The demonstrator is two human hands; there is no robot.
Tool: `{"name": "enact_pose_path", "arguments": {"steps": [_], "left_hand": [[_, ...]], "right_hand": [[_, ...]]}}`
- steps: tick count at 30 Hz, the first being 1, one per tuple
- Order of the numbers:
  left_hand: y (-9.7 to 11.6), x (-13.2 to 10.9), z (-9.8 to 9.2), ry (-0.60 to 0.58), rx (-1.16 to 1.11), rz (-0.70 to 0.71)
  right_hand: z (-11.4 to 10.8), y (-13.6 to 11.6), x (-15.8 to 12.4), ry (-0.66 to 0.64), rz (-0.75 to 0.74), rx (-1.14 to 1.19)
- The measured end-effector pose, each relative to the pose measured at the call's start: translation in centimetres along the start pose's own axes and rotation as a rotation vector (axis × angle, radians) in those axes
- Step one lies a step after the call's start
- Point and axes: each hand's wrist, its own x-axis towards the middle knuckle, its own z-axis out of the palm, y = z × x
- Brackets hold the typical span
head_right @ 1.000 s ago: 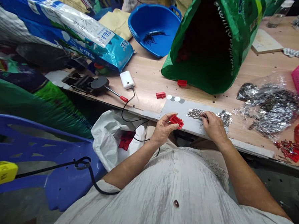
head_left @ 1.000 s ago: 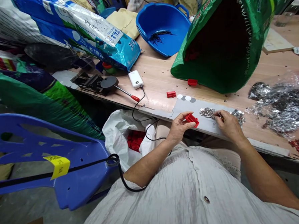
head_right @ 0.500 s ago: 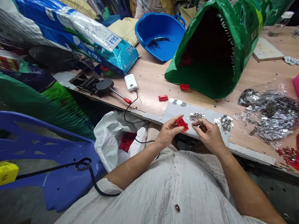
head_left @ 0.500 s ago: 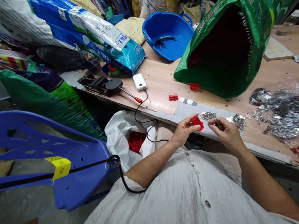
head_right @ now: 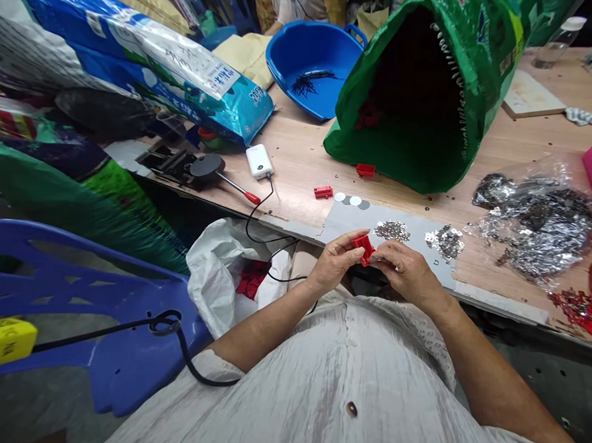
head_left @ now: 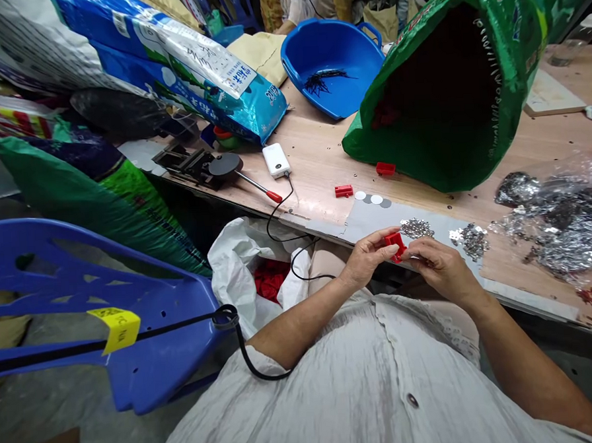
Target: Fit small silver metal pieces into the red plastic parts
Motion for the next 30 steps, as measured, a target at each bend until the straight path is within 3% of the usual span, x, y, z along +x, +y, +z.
{"name": "enact_pose_path", "arguments": {"steps": [9,16,21,24,30], "left_hand": [[0.0,0.0,-0.4,-0.014,0.012,-0.028],[0.0,0.7,-1.2,-0.066,0.168,0.062],[-0.1,1.8,-2.2,-0.097,0.673,0.182],[-0.1,2.5,-2.7,-0.133,0.865,0.208],[-0.2,3.1,-3.1,-0.187,0.896,0.280]], "right_hand": [[-0.4,0.9,-1.1,0.010,0.324,0.079],[0.1,2.1,-1.9,0.003,0.224,-0.023],[1.0,2.6,-1.9,0.003,0.245,-0.137],[1.4,3.0,-1.8,-0.001,0.259,-0.167],[1.7,3.6,-1.5,-0.034,0.227,-0.184]]}}
